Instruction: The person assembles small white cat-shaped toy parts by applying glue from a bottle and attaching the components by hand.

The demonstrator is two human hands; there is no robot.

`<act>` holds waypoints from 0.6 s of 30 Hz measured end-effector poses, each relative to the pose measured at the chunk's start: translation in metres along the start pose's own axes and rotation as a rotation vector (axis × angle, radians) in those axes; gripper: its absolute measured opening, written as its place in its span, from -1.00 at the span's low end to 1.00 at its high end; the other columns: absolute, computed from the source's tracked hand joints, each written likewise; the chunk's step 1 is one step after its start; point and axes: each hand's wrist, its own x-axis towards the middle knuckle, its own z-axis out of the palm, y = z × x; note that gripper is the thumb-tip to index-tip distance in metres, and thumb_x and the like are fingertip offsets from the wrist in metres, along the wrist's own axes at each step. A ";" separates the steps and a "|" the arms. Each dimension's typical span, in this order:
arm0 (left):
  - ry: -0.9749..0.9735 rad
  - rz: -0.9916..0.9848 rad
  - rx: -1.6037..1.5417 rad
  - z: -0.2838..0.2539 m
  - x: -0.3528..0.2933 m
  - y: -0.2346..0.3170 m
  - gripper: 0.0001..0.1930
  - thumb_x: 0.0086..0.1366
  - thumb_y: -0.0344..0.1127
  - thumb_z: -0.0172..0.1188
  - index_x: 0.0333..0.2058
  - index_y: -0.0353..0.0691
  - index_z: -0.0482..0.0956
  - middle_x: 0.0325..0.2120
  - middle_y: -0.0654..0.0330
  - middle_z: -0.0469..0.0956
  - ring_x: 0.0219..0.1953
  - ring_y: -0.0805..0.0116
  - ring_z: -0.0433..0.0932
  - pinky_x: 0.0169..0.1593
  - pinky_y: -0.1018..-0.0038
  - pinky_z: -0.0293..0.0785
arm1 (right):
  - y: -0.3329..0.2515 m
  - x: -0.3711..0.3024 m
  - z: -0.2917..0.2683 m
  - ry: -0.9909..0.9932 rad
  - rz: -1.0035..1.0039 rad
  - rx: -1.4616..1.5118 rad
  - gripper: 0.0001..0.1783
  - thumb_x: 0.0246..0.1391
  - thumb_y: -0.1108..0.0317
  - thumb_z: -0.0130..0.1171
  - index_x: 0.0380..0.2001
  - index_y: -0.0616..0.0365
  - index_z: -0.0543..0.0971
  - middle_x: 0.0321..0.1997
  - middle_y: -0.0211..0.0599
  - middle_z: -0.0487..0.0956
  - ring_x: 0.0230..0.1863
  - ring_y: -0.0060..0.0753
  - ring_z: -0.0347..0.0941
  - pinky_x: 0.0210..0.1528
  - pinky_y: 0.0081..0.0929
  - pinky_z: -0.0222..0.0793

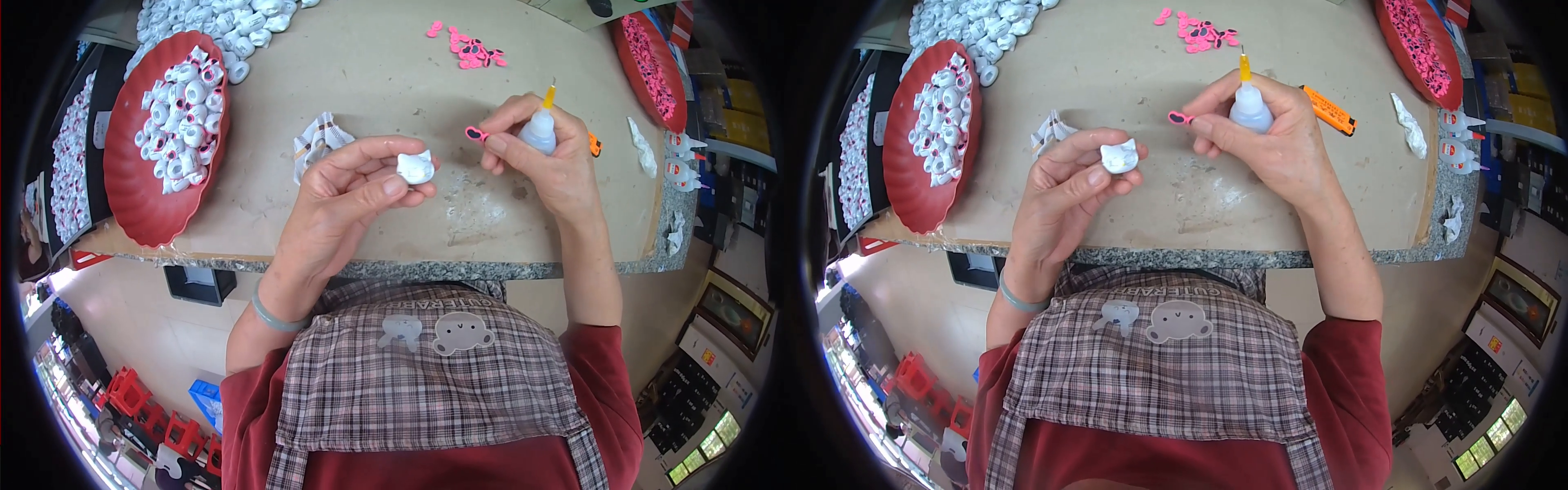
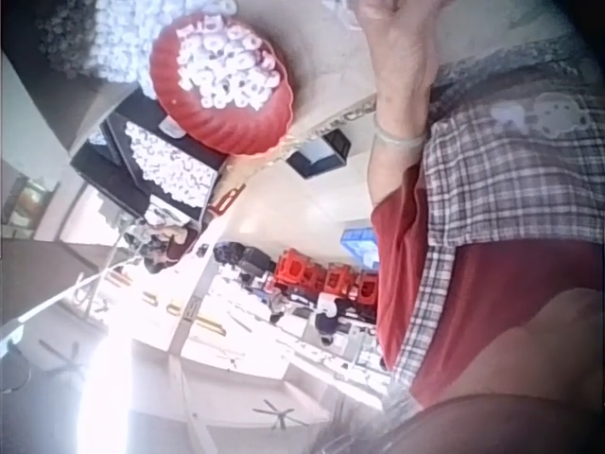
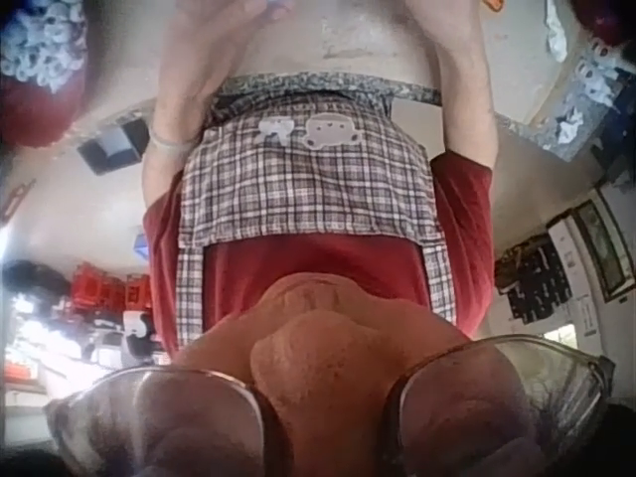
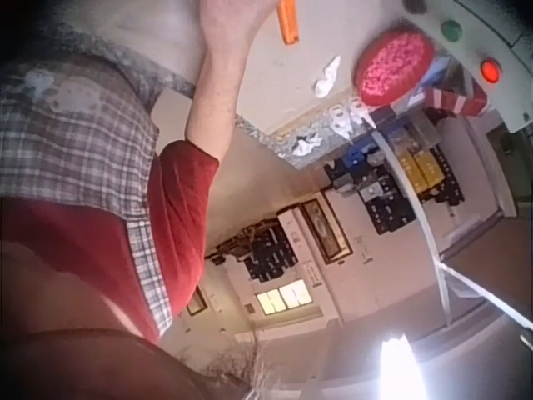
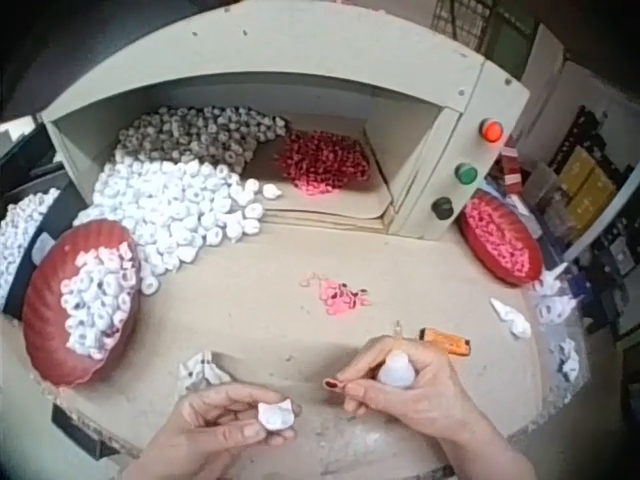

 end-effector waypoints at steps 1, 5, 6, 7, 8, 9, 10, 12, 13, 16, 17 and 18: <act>0.008 -0.003 0.004 -0.001 0.000 -0.001 -0.66 0.20 -0.48 0.13 -0.04 -0.38 0.44 -0.18 -0.04 0.53 -0.21 0.32 0.57 -0.11 0.53 0.52 | 0.000 -0.003 0.002 -0.039 0.001 0.057 -0.91 0.00 0.55 0.19 -0.37 0.28 0.55 -0.46 -0.34 0.55 -0.47 -0.62 0.48 -0.42 -0.67 0.43; 0.006 0.074 0.174 0.002 -0.001 -0.003 -0.69 0.18 -0.53 0.15 -0.06 -0.36 0.48 -0.21 0.09 0.55 -0.17 0.36 0.55 -0.06 0.51 0.49 | -0.008 -0.014 0.019 -0.049 0.083 0.179 -0.90 -0.03 0.57 0.21 -0.38 0.29 0.53 -0.47 -0.33 0.55 -0.50 -0.60 0.48 -0.45 -0.66 0.44; 0.045 0.081 0.239 0.004 -0.001 -0.003 -0.69 0.18 -0.53 0.16 -0.07 -0.36 0.49 -0.22 0.10 0.55 -0.17 0.38 0.54 -0.07 0.52 0.49 | -0.006 -0.015 0.021 -0.059 0.084 0.168 -0.89 -0.03 0.57 0.22 -0.38 0.28 0.52 -0.48 -0.33 0.54 -0.51 -0.60 0.48 -0.46 -0.66 0.44; 0.045 0.078 0.240 0.005 -0.001 -0.003 -0.69 0.18 -0.53 0.16 -0.07 -0.36 0.49 -0.22 0.10 0.55 -0.17 0.38 0.54 -0.07 0.52 0.49 | -0.005 -0.015 0.023 -0.068 0.085 0.156 -0.88 -0.04 0.57 0.23 -0.39 0.28 0.51 -0.48 -0.33 0.54 -0.53 -0.59 0.48 -0.48 -0.66 0.44; 0.052 0.102 0.291 0.006 -0.001 -0.004 -0.70 0.18 -0.53 0.16 -0.07 -0.37 0.49 -0.22 0.11 0.54 -0.17 0.39 0.53 -0.07 0.53 0.49 | -0.004 -0.016 0.025 -0.066 0.087 0.158 -0.88 -0.04 0.57 0.23 -0.39 0.28 0.51 -0.48 -0.33 0.54 -0.53 -0.59 0.48 -0.48 -0.66 0.44; 0.059 0.126 0.343 0.007 -0.002 -0.004 -0.70 0.18 -0.53 0.16 -0.08 -0.37 0.50 -0.22 0.13 0.53 -0.16 0.40 0.53 -0.08 0.54 0.49 | -0.003 -0.016 0.027 -0.066 0.097 0.155 -0.88 -0.05 0.57 0.24 -0.39 0.27 0.51 -0.49 -0.33 0.54 -0.53 -0.60 0.48 -0.48 -0.66 0.44; 0.060 0.123 0.344 0.008 -0.002 -0.004 -0.70 0.18 -0.53 0.16 -0.08 -0.37 0.50 -0.22 0.13 0.53 -0.16 0.40 0.53 -0.08 0.54 0.49 | -0.002 -0.016 0.028 -0.066 0.107 0.151 -0.88 -0.05 0.56 0.24 -0.40 0.27 0.51 -0.49 -0.34 0.53 -0.52 -0.60 0.48 -0.48 -0.66 0.44; 0.067 0.178 0.459 0.009 -0.003 -0.004 -0.71 0.19 -0.52 0.16 -0.08 -0.36 0.50 -0.21 0.14 0.51 -0.16 0.41 0.52 -0.08 0.54 0.48 | 0.000 -0.015 0.028 -0.056 0.119 0.120 -0.87 -0.06 0.55 0.25 -0.41 0.26 0.51 -0.49 -0.34 0.53 -0.52 -0.61 0.48 -0.48 -0.66 0.44; 0.068 0.176 0.460 0.009 -0.003 -0.005 -0.71 0.19 -0.52 0.16 -0.08 -0.36 0.50 -0.21 0.14 0.51 -0.16 0.41 0.52 -0.08 0.54 0.48 | 0.000 -0.014 0.028 -0.047 0.129 0.088 -0.86 -0.07 0.55 0.26 -0.41 0.26 0.50 -0.49 -0.34 0.53 -0.52 -0.61 0.48 -0.48 -0.66 0.44; 0.056 0.220 0.497 0.008 -0.003 -0.007 -0.71 0.19 -0.52 0.15 -0.09 -0.34 0.51 -0.20 0.16 0.48 -0.17 0.43 0.51 -0.09 0.56 0.47 | 0.001 -0.015 0.030 -0.039 0.164 0.064 -0.86 -0.07 0.55 0.26 -0.41 0.26 0.50 -0.49 -0.35 0.53 -0.52 -0.62 0.48 -0.48 -0.65 0.44; 0.051 0.230 0.534 0.008 -0.003 -0.007 -0.72 0.18 -0.53 0.15 -0.10 -0.34 0.52 -0.20 0.16 0.49 -0.18 0.43 0.51 -0.09 0.56 0.46 | 0.001 -0.015 0.030 -0.040 0.166 0.066 -0.86 -0.07 0.55 0.26 -0.41 0.26 0.50 -0.49 -0.35 0.53 -0.52 -0.62 0.48 -0.48 -0.65 0.44; 0.045 0.239 0.569 0.008 -0.003 -0.006 -0.73 0.18 -0.54 0.15 -0.11 -0.33 0.53 -0.21 0.16 0.50 -0.18 0.43 0.51 -0.10 0.57 0.46 | 0.002 -0.015 0.030 -0.034 0.157 0.045 -0.86 -0.07 0.55 0.26 -0.41 0.26 0.50 -0.50 -0.36 0.53 -0.51 -0.61 0.48 -0.48 -0.65 0.44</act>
